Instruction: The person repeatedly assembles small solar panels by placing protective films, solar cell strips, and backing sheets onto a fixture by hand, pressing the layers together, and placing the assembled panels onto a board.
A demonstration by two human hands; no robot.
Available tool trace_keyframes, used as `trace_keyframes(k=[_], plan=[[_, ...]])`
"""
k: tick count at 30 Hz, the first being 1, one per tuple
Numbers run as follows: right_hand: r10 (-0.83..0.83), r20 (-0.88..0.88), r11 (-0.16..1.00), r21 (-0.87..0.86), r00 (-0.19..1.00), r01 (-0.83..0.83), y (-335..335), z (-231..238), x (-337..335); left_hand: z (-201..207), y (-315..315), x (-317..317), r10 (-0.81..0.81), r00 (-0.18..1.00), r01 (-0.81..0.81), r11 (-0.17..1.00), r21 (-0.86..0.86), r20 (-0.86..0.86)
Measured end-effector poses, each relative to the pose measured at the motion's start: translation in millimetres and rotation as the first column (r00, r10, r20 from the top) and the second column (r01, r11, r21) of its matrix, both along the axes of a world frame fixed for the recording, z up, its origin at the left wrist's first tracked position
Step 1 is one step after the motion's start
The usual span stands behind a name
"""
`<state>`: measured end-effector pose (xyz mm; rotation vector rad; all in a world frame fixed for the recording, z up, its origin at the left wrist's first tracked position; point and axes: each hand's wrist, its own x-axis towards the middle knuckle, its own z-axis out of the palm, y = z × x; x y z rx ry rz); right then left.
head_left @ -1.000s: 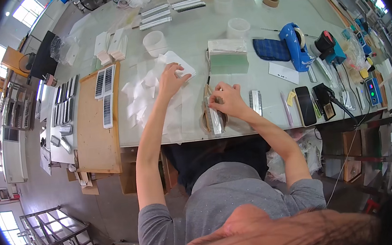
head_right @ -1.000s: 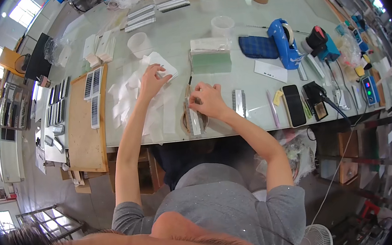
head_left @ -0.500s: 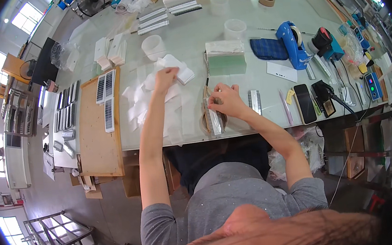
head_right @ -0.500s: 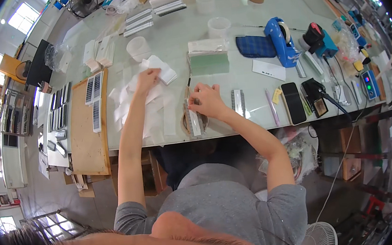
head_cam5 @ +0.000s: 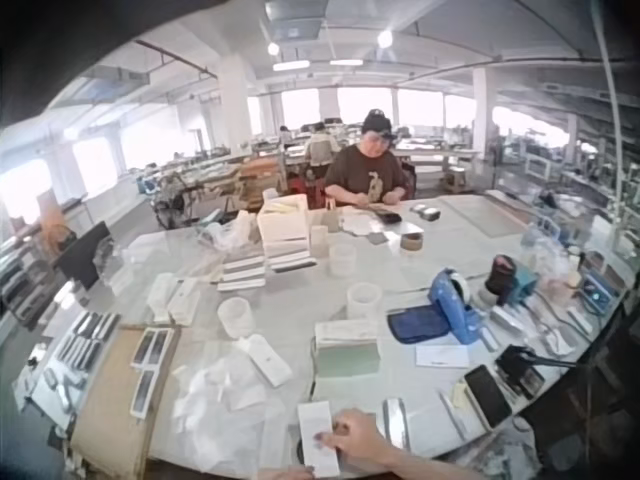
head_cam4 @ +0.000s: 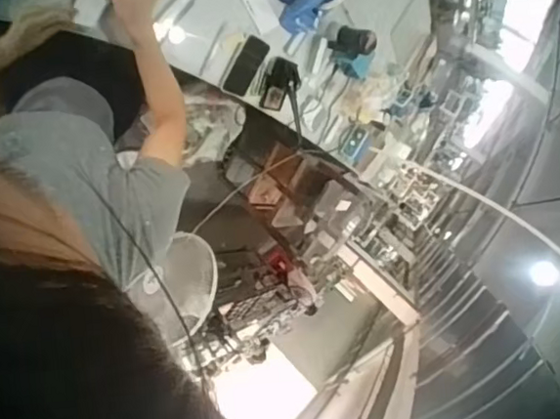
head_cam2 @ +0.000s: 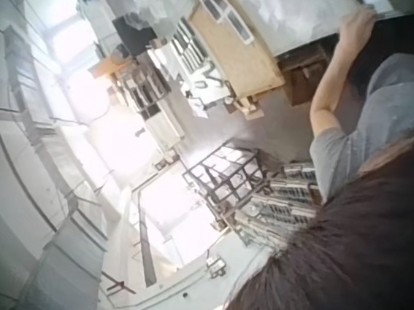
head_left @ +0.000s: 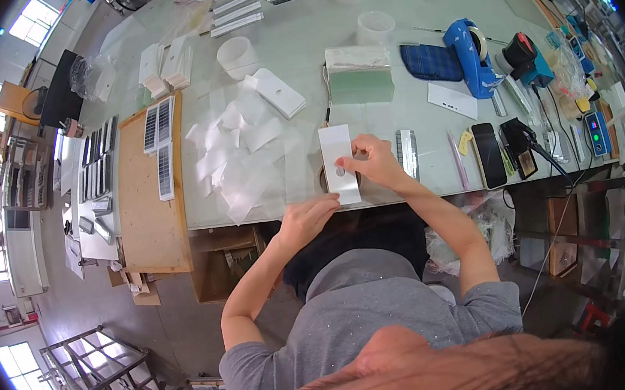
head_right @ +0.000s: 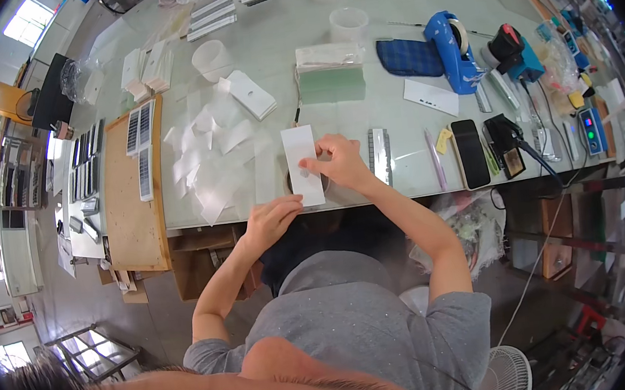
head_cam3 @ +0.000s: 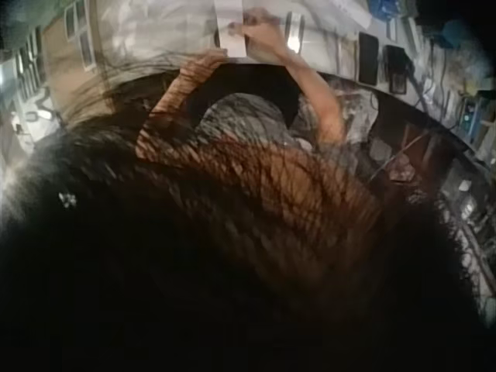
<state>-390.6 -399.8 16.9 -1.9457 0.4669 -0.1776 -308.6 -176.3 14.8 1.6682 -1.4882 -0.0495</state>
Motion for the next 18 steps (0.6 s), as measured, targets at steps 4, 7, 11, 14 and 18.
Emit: trace_keyframes(k=[4,7,11,14,18], plan=[[-0.06,0.191,0.911,-0.39,0.98,0.132,11.1,-7.2,-3.6,3.6,2.4,-4.6,0.025,1.0,-0.023,0.997,0.074,-0.019],[-0.035,0.155,0.908,-0.408,0.987,0.097,12.8,-9.9,-3.3,4.2,2.6,-5.6,0.057,0.998,-0.054,0.995,0.085,-0.033],[-0.033,0.208,0.879,-0.46,0.978,0.127,12.9,-14.3,-3.1,0.7,2.3,-5.0,0.078,0.996,-0.073,0.991,0.115,-0.041],[-0.027,0.234,0.86,-0.49,0.972,0.142,13.0,-17.0,-2.1,-0.3,2.8,-4.3,0.076,0.996,-0.07,0.991,0.118,-0.05],[-0.03,0.24,0.854,-0.498,0.97,0.15,12.6,-19.4,-1.9,0.2,0.9,-3.3,0.061,0.998,-0.06,0.995,0.082,-0.007]])
